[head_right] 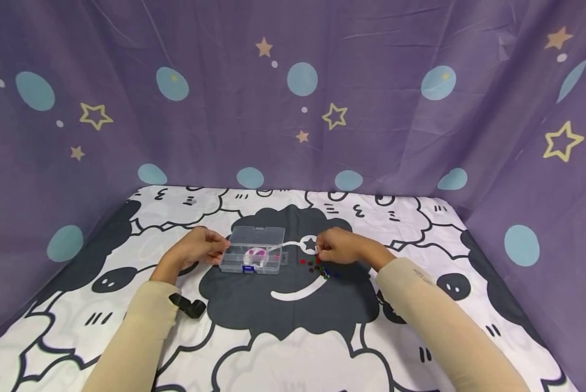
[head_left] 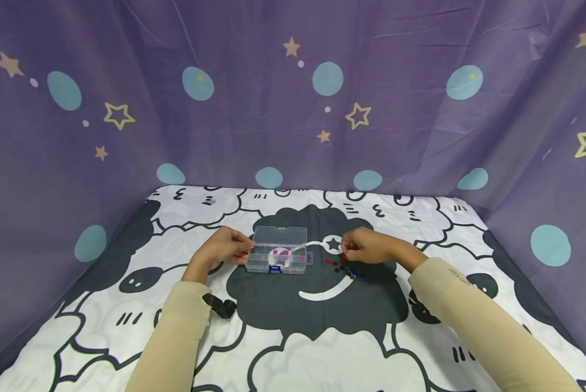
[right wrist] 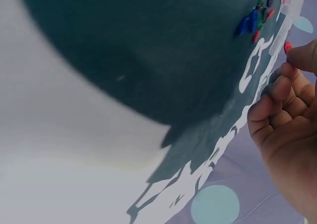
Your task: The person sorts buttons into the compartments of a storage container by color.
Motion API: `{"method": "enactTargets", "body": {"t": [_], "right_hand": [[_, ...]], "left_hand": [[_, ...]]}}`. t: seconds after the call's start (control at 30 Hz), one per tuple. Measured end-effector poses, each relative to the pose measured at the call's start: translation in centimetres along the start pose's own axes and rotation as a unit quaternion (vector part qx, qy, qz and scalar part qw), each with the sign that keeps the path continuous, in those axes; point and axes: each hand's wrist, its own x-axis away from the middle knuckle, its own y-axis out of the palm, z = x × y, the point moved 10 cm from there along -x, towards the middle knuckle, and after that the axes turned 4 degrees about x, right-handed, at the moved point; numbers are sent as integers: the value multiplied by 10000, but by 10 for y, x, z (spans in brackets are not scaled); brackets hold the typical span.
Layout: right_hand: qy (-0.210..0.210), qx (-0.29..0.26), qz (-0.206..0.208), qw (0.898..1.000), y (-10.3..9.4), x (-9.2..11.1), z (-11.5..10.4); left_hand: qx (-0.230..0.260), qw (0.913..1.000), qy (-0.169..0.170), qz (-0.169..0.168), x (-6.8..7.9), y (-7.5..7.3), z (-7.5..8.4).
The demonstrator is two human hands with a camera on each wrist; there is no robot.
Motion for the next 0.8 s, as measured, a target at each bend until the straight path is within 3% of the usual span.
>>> {"method": "enactTargets", "body": {"t": [0.8], "right_hand": [[-183, -32, 145, 9997, -7, -34, -28]], "left_hand": [[-74, 9999, -81, 120, -2, -2, -2]]}}
